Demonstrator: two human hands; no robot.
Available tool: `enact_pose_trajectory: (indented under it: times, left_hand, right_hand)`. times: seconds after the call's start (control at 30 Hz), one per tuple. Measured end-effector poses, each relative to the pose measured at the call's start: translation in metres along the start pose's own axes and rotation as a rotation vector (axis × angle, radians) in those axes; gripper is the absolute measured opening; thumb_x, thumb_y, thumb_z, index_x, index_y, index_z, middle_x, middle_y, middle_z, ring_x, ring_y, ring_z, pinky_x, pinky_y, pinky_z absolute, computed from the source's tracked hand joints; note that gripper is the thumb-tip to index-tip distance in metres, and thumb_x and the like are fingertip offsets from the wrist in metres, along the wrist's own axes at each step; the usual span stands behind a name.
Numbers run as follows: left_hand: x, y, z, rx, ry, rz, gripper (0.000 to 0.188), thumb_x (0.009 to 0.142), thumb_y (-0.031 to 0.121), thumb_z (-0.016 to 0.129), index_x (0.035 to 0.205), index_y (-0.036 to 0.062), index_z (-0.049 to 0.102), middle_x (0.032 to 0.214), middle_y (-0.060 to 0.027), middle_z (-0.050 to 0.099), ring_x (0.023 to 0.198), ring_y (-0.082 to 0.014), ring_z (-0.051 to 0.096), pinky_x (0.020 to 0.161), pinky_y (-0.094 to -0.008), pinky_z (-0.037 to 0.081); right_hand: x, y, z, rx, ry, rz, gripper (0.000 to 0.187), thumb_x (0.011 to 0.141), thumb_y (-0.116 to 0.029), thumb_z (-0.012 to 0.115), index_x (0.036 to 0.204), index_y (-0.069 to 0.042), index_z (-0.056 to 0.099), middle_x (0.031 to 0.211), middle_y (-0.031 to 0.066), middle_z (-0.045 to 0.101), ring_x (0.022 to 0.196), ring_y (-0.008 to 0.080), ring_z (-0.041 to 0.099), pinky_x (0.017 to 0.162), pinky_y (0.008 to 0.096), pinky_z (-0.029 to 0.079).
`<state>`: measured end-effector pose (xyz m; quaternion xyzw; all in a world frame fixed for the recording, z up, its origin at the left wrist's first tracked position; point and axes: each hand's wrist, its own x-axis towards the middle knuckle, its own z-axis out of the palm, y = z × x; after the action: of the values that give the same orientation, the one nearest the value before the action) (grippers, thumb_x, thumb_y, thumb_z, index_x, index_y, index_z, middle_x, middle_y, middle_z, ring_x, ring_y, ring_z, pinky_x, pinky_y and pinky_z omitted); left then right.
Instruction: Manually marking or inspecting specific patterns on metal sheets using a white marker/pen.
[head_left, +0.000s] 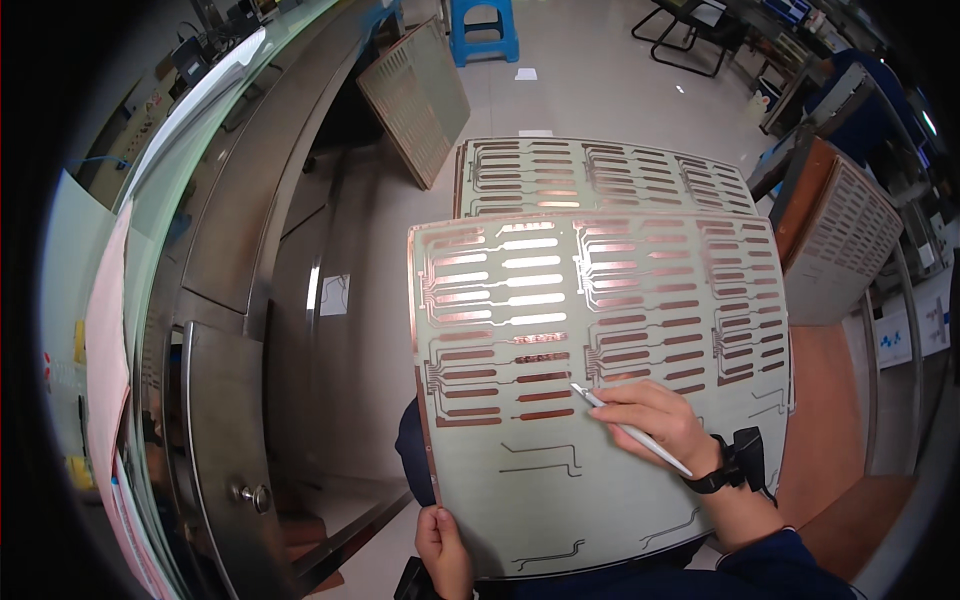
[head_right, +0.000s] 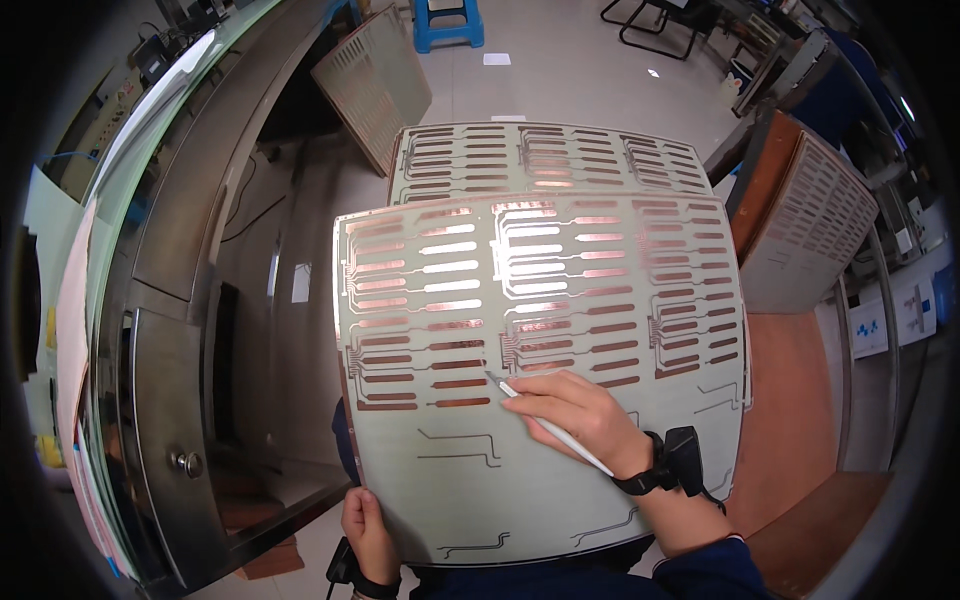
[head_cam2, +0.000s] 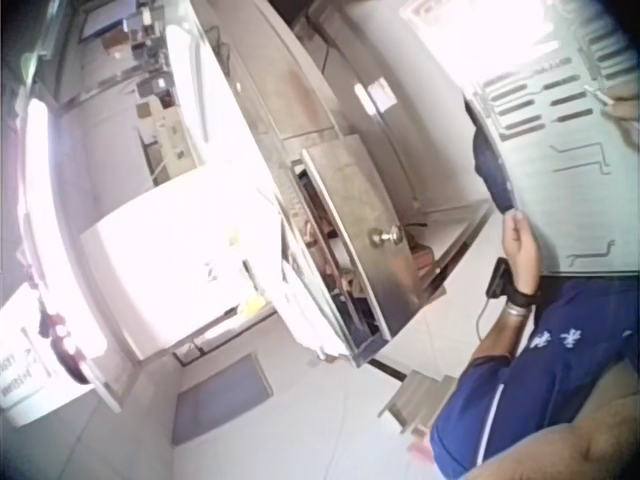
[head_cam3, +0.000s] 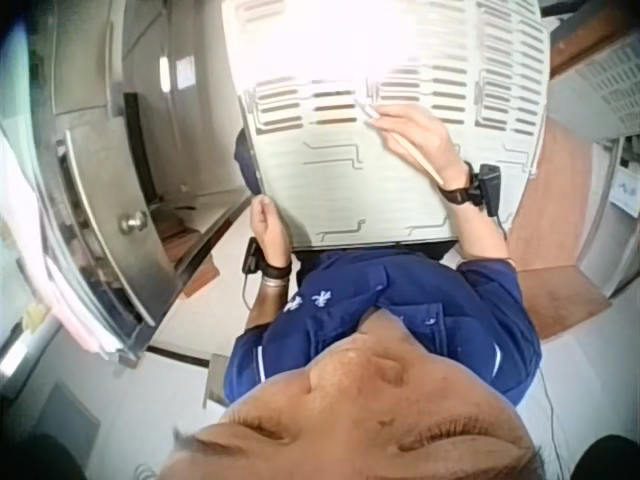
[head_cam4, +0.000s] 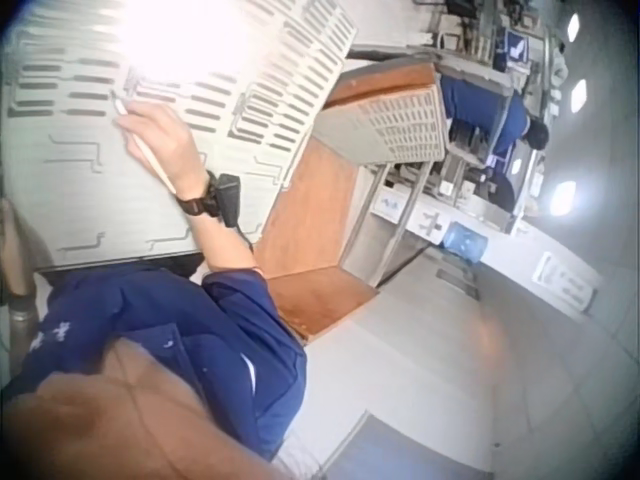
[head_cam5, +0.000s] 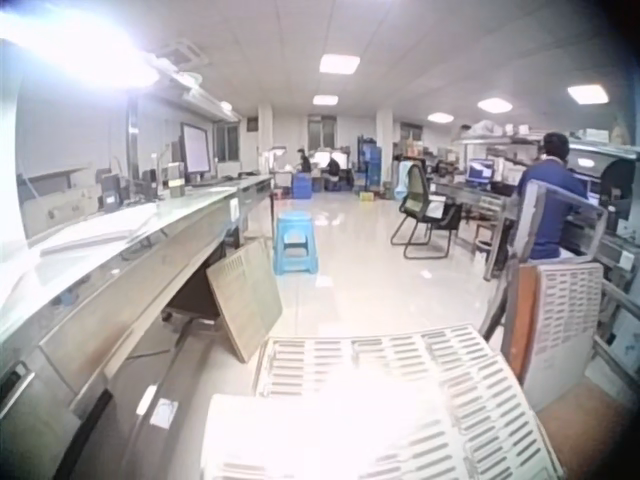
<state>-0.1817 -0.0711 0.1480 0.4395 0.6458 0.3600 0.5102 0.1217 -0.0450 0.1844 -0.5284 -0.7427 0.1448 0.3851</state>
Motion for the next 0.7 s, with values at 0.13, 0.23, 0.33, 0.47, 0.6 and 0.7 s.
enact_pose_trajectory:
  times: [0.13, 0.23, 0.33, 0.47, 0.6, 0.7]
  left_hand:
    - [0.0, -0.001, 0.0, 0.01, 0.008, 0.007, 0.025, 0.104, 0.021, 0.045, 0.087, 0.0034, 0.05, 0.08, 0.0025, 0.047, 0.078, -0.0063, 0.04, 0.072, -0.0223, 0.035]
    - [0.003, -0.006, -0.001, 0.017, -0.014, 0.024, 0.026, 0.104, 0.021, 0.045, 0.085, 0.0034, 0.049, 0.079, 0.0024, 0.046, 0.077, -0.0065, 0.039, 0.071, -0.0223, 0.034]
    - [0.0, 0.005, 0.003, 0.031, 0.002, -0.001, 0.028, 0.104, 0.022, 0.046, 0.084, 0.0035, 0.047, 0.079, 0.0026, 0.044, 0.076, -0.0066, 0.038, 0.07, -0.0225, 0.033]
    - [-0.001, 0.008, 0.001, 0.035, -0.015, -0.017, 0.029, 0.104, 0.023, 0.046, 0.083, 0.0036, 0.047, 0.078, 0.0028, 0.043, 0.075, -0.0065, 0.037, 0.07, -0.0227, 0.033]
    - [0.0, 0.008, 0.001, 0.014, -0.029, -0.04, 0.029, 0.104, 0.023, 0.046, 0.083, 0.0037, 0.047, 0.078, 0.0031, 0.043, 0.075, -0.0062, 0.038, 0.069, -0.0226, 0.033]
    - [0.002, 0.003, -0.001, -0.001, -0.03, -0.052, 0.029, 0.104, 0.024, 0.046, 0.084, 0.0036, 0.048, 0.078, 0.0033, 0.044, 0.075, -0.0058, 0.038, 0.069, -0.0225, 0.034]
  right_hand:
    - [0.001, -0.001, -0.001, 0.042, 0.012, 0.006, 0.039, 0.067, 0.009, 0.073, 0.103, -0.005, 0.071, 0.106, 0.0107, 0.068, 0.094, 0.0285, 0.066, 0.082, 0.0351, 0.055]
    - [0.001, 0.001, 0.0, 0.052, -0.005, 0.018, 0.037, 0.067, 0.009, 0.072, 0.102, -0.004, 0.071, 0.105, 0.0109, 0.069, 0.094, 0.0288, 0.067, 0.084, 0.0363, 0.055]
    - [0.001, 0.0, -0.002, 0.067, -0.017, 0.048, 0.037, 0.066, 0.009, 0.073, 0.101, -0.004, 0.071, 0.104, 0.0115, 0.069, 0.094, 0.029, 0.067, 0.086, 0.0372, 0.055]
    - [0.001, 0.002, 0.002, 0.051, -0.011, 0.044, 0.038, 0.066, 0.01, 0.073, 0.101, -0.004, 0.071, 0.105, 0.0122, 0.069, 0.095, 0.0289, 0.067, 0.084, 0.0363, 0.056]
    - [0.003, 0.003, 0.007, -0.021, 0.04, 0.062, 0.036, 0.066, 0.01, 0.072, 0.099, -0.004, 0.072, 0.102, 0.0125, 0.07, 0.095, 0.0293, 0.068, 0.081, 0.0349, 0.056]
    - [0.002, 0.003, 0.006, 0.025, 0.036, 0.082, 0.035, 0.066, 0.011, 0.072, 0.097, -0.005, 0.073, 0.101, 0.0123, 0.07, 0.095, 0.0292, 0.068, 0.081, 0.0347, 0.057]
